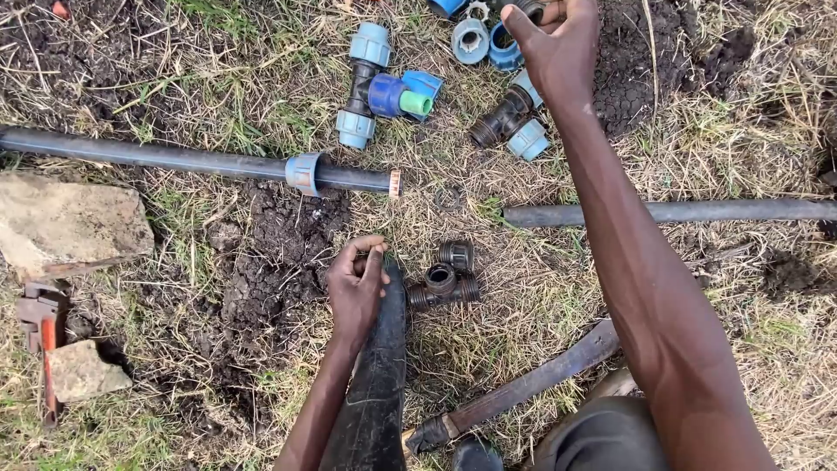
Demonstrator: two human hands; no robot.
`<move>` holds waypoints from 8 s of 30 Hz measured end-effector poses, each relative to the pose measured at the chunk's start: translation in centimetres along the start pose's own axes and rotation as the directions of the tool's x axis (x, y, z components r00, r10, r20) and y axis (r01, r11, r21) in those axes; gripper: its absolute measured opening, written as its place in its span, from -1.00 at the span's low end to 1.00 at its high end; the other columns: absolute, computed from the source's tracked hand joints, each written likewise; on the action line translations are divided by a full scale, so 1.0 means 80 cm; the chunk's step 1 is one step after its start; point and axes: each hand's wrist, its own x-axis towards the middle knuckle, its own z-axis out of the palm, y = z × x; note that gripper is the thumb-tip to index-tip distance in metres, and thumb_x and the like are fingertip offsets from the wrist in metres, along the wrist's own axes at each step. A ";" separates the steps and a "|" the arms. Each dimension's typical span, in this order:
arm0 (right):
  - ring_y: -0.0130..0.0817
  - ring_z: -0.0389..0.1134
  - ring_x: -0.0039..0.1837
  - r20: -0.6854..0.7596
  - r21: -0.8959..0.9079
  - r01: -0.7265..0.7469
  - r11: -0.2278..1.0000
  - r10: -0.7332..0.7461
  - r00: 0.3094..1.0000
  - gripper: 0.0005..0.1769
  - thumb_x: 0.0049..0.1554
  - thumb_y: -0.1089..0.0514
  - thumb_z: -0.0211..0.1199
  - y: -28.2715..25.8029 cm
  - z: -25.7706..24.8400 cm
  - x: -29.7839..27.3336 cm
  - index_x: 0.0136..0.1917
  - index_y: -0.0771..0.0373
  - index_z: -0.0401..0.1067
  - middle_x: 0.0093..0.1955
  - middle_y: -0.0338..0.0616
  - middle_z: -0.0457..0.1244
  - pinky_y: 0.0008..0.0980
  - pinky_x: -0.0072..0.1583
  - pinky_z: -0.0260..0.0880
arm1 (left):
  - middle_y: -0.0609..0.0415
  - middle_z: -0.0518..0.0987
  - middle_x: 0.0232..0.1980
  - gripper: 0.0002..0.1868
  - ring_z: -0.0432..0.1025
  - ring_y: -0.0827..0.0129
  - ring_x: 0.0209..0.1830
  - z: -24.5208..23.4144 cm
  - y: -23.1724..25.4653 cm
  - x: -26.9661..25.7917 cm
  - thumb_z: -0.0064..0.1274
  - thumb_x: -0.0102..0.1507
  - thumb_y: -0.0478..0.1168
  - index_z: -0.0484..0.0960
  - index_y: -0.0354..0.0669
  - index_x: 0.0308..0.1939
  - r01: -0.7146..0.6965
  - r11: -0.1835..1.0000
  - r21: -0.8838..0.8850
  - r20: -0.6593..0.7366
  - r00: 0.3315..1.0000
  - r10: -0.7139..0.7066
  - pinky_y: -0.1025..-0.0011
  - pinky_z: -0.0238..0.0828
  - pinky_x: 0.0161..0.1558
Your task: Assembling and sealing plastic irrigation pipes using fittings and sealant tape in an outdoor setting.
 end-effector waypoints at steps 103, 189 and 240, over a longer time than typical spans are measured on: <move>-0.40 0.37 0.02 0.877 0.365 -0.697 0.617 0.023 0.480 -0.86 0.23 0.30 0.20 -0.011 -0.099 -0.052 0.07 0.14 0.38 -0.01 -0.19 0.32 -0.43 0.08 0.49 | 0.17 0.61 -0.30 -0.84 0.40 0.62 -0.58 0.005 0.002 -0.003 -0.02 0.42 -0.24 0.60 -0.10 0.05 -0.058 0.998 0.014 -0.035 0.998 0.059 0.66 0.38 -0.64; -0.05 0.36 0.10 0.940 -0.160 0.289 0.944 0.056 0.336 -0.36 0.11 0.01 0.38 -0.048 -0.052 -0.344 0.34 0.39 0.35 0.13 0.12 0.27 -0.12 0.07 0.46 | 0.01 0.61 -0.16 -0.79 0.46 0.43 -0.13 -0.002 0.009 -0.051 0.02 0.37 -0.21 0.55 -0.20 0.05 0.144 0.985 -0.091 0.508 0.858 -0.079 0.42 0.53 -0.01; -0.60 -0.07 -0.57 0.900 -0.328 0.489 0.808 0.109 0.422 -0.71 0.36 -0.07 -0.08 -0.058 -0.039 -0.379 -0.14 -0.01 0.34 -0.59 -0.47 -0.01 -0.48 -0.51 -0.05 | 0.27 0.45 -0.48 -0.68 0.32 0.54 -0.51 0.028 -0.022 -0.030 -0.11 0.40 -0.12 0.40 0.08 -0.49 -0.029 0.999 -0.026 0.210 0.977 0.034 0.49 0.39 -0.37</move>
